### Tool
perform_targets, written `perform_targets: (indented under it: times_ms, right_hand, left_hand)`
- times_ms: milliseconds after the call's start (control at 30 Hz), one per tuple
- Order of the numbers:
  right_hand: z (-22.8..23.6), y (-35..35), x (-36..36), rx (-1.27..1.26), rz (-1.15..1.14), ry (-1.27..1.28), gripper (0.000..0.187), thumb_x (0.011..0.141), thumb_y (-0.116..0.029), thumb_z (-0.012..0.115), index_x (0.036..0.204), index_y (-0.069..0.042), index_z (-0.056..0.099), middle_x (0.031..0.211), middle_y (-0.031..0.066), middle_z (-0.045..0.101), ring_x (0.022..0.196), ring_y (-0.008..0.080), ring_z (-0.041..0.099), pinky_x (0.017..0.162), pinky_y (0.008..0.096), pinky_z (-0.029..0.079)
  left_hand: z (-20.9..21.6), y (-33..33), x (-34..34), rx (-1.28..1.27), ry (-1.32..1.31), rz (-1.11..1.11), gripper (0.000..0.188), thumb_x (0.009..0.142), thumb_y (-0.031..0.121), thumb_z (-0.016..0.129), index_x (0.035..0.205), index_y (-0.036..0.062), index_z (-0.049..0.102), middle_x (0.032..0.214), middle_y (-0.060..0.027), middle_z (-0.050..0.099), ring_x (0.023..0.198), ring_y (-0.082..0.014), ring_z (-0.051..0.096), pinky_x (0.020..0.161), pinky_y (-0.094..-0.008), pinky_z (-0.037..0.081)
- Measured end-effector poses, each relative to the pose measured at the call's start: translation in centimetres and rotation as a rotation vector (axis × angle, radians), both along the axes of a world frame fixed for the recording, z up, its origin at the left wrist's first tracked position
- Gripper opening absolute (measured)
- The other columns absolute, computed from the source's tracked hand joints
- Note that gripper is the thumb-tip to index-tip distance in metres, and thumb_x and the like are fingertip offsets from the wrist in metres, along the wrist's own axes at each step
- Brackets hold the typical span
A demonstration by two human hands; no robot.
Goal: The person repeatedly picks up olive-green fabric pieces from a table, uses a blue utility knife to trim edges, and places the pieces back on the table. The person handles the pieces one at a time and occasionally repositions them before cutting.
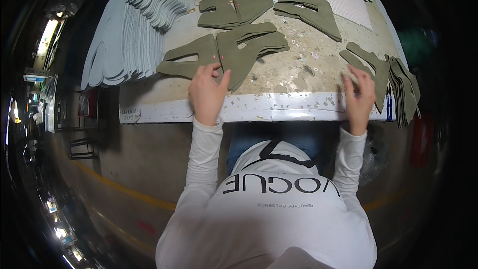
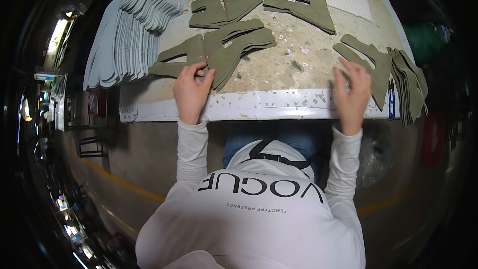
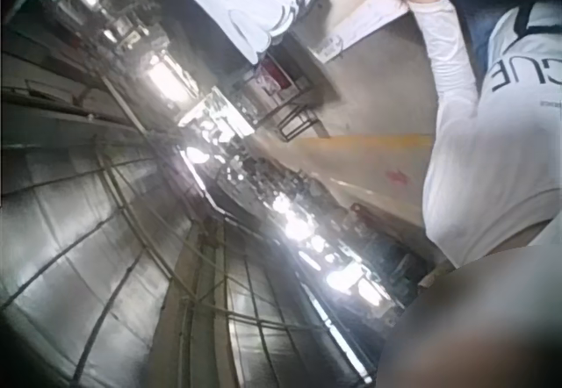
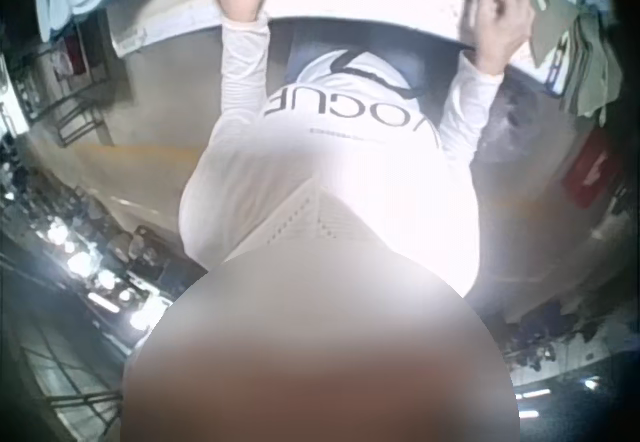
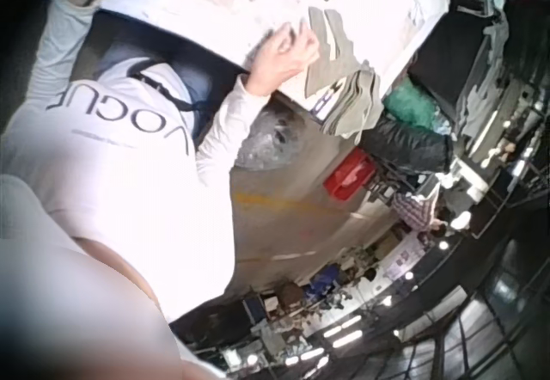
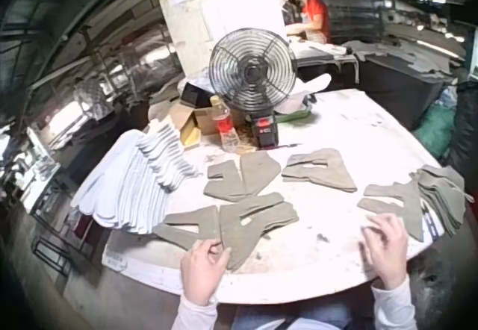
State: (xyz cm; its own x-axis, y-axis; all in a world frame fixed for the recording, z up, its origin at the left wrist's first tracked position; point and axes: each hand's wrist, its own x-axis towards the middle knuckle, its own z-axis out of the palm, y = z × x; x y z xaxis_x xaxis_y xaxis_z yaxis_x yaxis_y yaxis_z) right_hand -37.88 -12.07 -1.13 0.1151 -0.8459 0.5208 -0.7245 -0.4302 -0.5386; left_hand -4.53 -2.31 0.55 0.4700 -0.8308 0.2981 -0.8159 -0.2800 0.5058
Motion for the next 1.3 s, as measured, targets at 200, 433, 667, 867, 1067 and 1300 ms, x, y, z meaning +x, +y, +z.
perform_targets:
  times_ms: [200,433,667,867,1067,1300]
  right_hand:
    - [-1.7,3.2,5.8,-0.004,0.037,0.002,0.024,0.082,-0.008,0.067,0.105,-0.008,0.070,0.104,0.0081,0.062,0.099,0.0284,0.055,0.088,0.0388,0.043]
    - [-1.4,4.9,6.3,0.033,0.114,0.051,0.025,0.083,-0.009,0.067,0.107,-0.009,0.071,0.109,0.0069,0.061,0.105,0.0267,0.055,0.091,0.0392,0.040]
    - [-1.7,5.1,6.4,0.016,0.099,0.042,0.025,0.082,-0.009,0.067,0.108,-0.009,0.071,0.110,0.0074,0.062,0.104,0.0274,0.055,0.091,0.0389,0.040]
    - [-1.8,5.1,6.5,0.004,0.093,0.039,0.025,0.082,-0.009,0.067,0.107,-0.009,0.071,0.109,0.0075,0.062,0.103,0.0275,0.056,0.091,0.0390,0.041]
    - [-1.2,5.1,6.4,-0.002,0.127,0.051,0.024,0.084,-0.006,0.066,0.107,-0.008,0.071,0.107,0.0092,0.063,0.101,0.0262,0.058,0.089,0.0360,0.042]
    - [-0.3,7.4,10.7,0.991,0.945,-0.924,0.038,0.102,-0.026,0.050,0.130,-0.002,0.058,0.128,0.0107,0.057,0.121,0.0189,0.052,0.100,0.0321,0.042]
  left_hand:
    - [-0.9,-0.6,-1.6,-0.132,0.030,0.089,0.026,0.076,0.019,0.078,0.097,0.0053,0.071,0.081,-0.0053,0.062,0.062,-0.0187,0.059,0.061,-0.0337,0.048]
    - [-1.2,-1.6,-0.5,-0.165,-0.207,0.071,0.030,0.075,0.021,0.078,0.100,0.0056,0.073,0.097,-0.0087,0.063,0.089,-0.0277,0.060,0.079,-0.0387,0.049]
    - [-1.2,-1.4,-1.3,-0.166,-0.190,0.093,0.033,0.074,0.021,0.079,0.104,0.0068,0.073,0.100,-0.0072,0.064,0.093,-0.0293,0.059,0.082,-0.0399,0.049]
    - [-1.3,-1.4,-1.7,-0.188,-0.208,0.084,0.031,0.074,0.017,0.078,0.103,0.0072,0.073,0.103,-0.0069,0.066,0.092,-0.0295,0.060,0.081,-0.0395,0.049]
    - [-0.4,-1.6,-2.7,-0.289,0.062,-0.117,0.043,0.081,0.003,0.070,0.123,0.0062,0.063,0.111,-0.0105,0.065,0.091,-0.0198,0.063,0.077,-0.0319,0.052]
    - [2.1,-0.5,-4.5,-0.242,1.007,-0.399,0.059,0.089,-0.008,0.059,0.144,-0.0028,0.037,0.133,-0.0156,0.047,0.107,-0.0181,0.062,0.079,-0.0257,0.056]
